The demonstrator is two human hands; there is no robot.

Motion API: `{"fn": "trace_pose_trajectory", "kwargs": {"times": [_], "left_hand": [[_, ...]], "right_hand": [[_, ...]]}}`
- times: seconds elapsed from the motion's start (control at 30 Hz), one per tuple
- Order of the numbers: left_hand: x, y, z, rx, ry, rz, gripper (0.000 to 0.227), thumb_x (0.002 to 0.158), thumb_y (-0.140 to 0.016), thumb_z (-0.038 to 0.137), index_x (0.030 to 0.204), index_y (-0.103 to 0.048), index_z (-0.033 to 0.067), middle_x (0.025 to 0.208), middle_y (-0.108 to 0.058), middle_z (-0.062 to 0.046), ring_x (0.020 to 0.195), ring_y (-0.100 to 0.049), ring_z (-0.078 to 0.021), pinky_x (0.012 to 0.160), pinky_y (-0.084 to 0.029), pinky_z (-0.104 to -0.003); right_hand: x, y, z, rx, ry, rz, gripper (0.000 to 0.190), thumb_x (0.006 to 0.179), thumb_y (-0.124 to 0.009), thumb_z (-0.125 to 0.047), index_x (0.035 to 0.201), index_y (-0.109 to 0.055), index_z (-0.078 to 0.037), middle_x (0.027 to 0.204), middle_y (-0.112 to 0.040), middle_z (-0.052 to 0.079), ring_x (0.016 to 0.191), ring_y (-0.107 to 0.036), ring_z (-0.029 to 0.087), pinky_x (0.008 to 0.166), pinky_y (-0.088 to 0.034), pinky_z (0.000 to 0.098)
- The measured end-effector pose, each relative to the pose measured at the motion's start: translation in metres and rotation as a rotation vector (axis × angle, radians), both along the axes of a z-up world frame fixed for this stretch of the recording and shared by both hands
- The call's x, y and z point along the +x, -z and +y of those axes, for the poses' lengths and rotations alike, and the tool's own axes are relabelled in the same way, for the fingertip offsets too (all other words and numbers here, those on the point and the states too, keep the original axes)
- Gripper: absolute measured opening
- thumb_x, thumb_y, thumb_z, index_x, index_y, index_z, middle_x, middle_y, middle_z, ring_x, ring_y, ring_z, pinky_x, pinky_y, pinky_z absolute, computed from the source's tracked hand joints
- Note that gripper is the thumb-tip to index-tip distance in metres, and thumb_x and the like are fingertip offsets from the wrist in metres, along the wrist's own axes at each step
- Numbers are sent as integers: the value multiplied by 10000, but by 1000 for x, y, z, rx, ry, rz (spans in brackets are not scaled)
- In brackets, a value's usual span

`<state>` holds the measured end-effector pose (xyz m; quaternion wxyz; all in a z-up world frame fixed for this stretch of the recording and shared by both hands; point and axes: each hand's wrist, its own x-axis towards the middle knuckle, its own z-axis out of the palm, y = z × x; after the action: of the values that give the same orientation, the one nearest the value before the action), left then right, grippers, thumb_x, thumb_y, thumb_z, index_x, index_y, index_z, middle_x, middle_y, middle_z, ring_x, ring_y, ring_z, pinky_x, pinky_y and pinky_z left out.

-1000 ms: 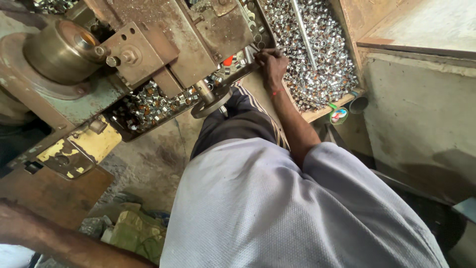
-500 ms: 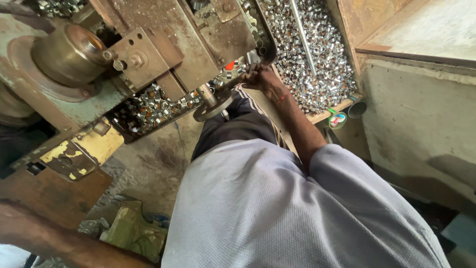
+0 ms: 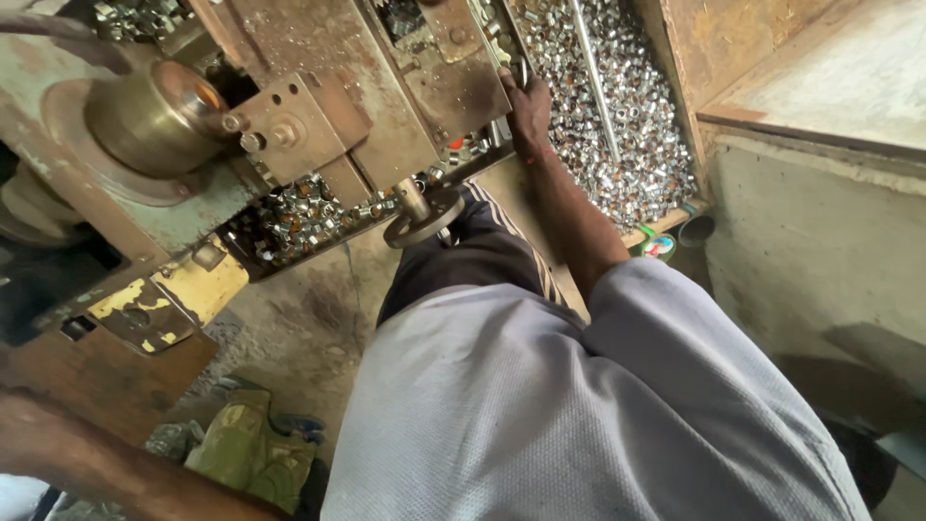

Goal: The person operates a manual metal press machine in a workshop, repeatedly inserting small metal pieces into the press and actuating the lever to process them. They also use a wrench to adjust a bolt on the machine's mechanism and inspect the processed metal parts.

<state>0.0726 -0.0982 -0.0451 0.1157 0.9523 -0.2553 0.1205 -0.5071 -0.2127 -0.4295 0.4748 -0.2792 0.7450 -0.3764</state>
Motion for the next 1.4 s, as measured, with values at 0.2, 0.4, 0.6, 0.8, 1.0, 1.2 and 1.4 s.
{"fn": "trace_pose_trajectory", "kwargs": {"times": [0.2,0.4,0.6,0.8,1.0,1.2,1.4], "left_hand": [[-9,-6,3,12,-41,6,611,1031,-633,566,1023,-701,-41,956,-725,-229,752,-655,-372,618,-493,-528],[-4,-5,0,-99,71,-27,623,994,-717,562,950,-732,-59,872,-737,-236,698,-658,-394,630,-512,-530],[2,-2,8,-180,307,29,450,1101,-688,385,993,-762,-46,881,-776,-155,712,-678,-260,679,-522,-411],[-15,-16,-7,-271,520,201,297,1145,-589,163,1103,-738,-90,1001,-769,-149,840,-676,-212,785,-530,-368],[-16,-17,-5,-237,552,135,253,1159,-593,112,1125,-739,-91,989,-758,-133,852,-687,-225,786,-532,-387],[1,3,2,-363,685,155,289,1176,-555,75,1345,-680,-123,1077,-768,-182,946,-745,-244,837,-585,-356],[6,0,0,-318,665,158,272,1158,-522,76,1349,-671,-46,1014,-760,-154,811,-747,-184,702,-587,-277]], "right_hand": [[1,5,-35,24,-383,640,361,925,-699,-264,1252,-666,-113,800,-728,208,712,-695,416,602,-506,531],[19,-16,-60,213,-576,808,332,1026,-632,-414,1153,-686,-112,760,-695,142,666,-689,346,558,-519,489],[30,-20,-66,273,-810,944,518,915,-718,-581,1062,-688,-84,707,-634,81,613,-677,248,495,-501,403],[38,-11,-53,-256,-716,997,448,679,-868,-552,807,-773,-134,674,-705,62,576,-677,259,482,-492,379],[37,-11,-67,65,-730,905,305,838,-810,-456,853,-794,-151,795,-739,24,710,-716,202,565,-543,336],[30,-32,-59,104,-1051,972,265,898,-738,-389,936,-785,-132,814,-718,64,723,-672,203,583,-534,355],[26,-61,-28,282,-354,-226,246,1005,-627,-315,1025,-683,-76,764,-659,78,592,-626,162,469,-468,308]]}}
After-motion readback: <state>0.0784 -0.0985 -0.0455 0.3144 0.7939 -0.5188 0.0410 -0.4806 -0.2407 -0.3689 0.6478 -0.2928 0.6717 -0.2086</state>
